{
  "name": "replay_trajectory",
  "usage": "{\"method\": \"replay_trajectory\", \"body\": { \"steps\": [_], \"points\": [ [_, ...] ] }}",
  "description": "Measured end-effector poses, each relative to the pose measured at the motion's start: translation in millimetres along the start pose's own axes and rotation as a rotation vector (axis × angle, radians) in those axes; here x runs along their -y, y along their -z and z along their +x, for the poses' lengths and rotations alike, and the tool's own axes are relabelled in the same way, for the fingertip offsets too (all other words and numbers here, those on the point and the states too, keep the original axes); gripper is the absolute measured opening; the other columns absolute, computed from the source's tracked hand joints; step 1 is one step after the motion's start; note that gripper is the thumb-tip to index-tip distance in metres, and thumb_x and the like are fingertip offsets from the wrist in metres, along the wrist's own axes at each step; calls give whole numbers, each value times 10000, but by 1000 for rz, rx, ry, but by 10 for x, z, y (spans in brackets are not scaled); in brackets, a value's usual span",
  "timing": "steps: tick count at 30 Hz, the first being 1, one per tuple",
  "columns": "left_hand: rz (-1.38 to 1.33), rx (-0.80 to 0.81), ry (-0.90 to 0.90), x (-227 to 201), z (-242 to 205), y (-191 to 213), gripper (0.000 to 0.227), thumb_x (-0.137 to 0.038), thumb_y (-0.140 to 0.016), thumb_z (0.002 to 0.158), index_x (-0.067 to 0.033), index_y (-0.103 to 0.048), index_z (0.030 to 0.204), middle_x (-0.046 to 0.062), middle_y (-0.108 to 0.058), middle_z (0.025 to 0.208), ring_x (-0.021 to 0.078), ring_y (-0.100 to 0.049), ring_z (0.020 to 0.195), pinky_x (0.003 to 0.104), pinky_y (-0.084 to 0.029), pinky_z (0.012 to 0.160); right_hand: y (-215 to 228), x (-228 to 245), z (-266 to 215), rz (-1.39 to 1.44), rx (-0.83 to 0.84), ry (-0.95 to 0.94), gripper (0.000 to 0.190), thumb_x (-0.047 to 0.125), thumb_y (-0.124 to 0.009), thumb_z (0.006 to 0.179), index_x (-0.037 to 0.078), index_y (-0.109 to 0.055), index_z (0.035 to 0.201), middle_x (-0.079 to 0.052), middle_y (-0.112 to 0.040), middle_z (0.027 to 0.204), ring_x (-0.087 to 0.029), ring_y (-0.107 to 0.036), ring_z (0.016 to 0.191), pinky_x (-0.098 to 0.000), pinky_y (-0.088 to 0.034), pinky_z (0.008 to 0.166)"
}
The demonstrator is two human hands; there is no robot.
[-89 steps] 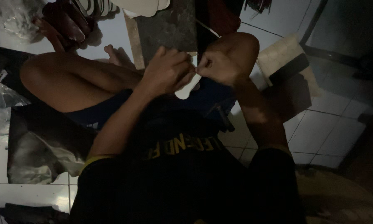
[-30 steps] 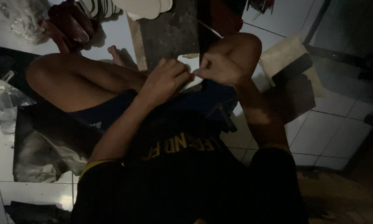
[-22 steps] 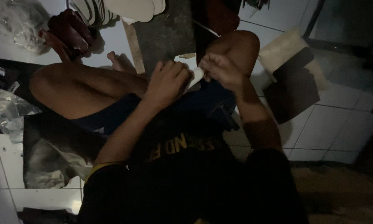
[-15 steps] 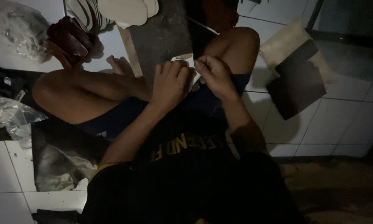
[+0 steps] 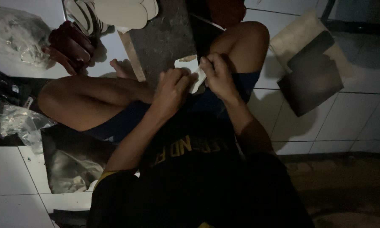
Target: The person smooths the edges of a white shoe part using a hammer and a small tool. They repeatedly tap and scrape the edges while seated on the floor.
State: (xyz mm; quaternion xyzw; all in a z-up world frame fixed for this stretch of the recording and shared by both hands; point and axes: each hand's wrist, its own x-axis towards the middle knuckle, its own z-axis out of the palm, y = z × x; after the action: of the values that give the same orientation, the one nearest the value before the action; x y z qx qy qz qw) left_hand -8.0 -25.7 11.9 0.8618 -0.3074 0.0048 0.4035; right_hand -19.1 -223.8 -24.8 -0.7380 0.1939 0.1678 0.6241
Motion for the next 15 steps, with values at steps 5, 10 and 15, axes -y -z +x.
{"method": "replay_trajectory", "body": {
  "steps": [5, 10, 15],
  "points": [
    [10, 19, -11, -15, 32, 33, 289, -34, -746, 902, -98, -731, 1184, 34, -671, 1105, 213, -626, 971, 381, -418, 834, 14, 42, 44, 7, 11, 14, 345, 352, -490, 1109, 28, -584, 1038, -31, -610, 755, -79, -546, 565, -248, -454, 462],
    [125, 73, -45, -27, 93, 8, 371, -35, -731, 835, -69, -742, 1204, 63, -663, 1129, 239, -611, 969, 401, -413, 812, 49, 129, 112, -79, -23, -66, 432, 362, -464, 1118, -2, -594, 926, -73, -586, 659, -113, -553, 473, -284, -444, 406],
    [210, 75, -65, -16, 147, -108, 255, -53, -725, 846, -62, -714, 1101, 70, -659, 1127, 251, -623, 1017, 412, -419, 828, 88, 192, 153, 90, -20, -123, 379, 341, -480, 1105, 28, -588, 920, -55, -603, 691, -110, -533, 484, -283, -430, 399]
  ]
}}
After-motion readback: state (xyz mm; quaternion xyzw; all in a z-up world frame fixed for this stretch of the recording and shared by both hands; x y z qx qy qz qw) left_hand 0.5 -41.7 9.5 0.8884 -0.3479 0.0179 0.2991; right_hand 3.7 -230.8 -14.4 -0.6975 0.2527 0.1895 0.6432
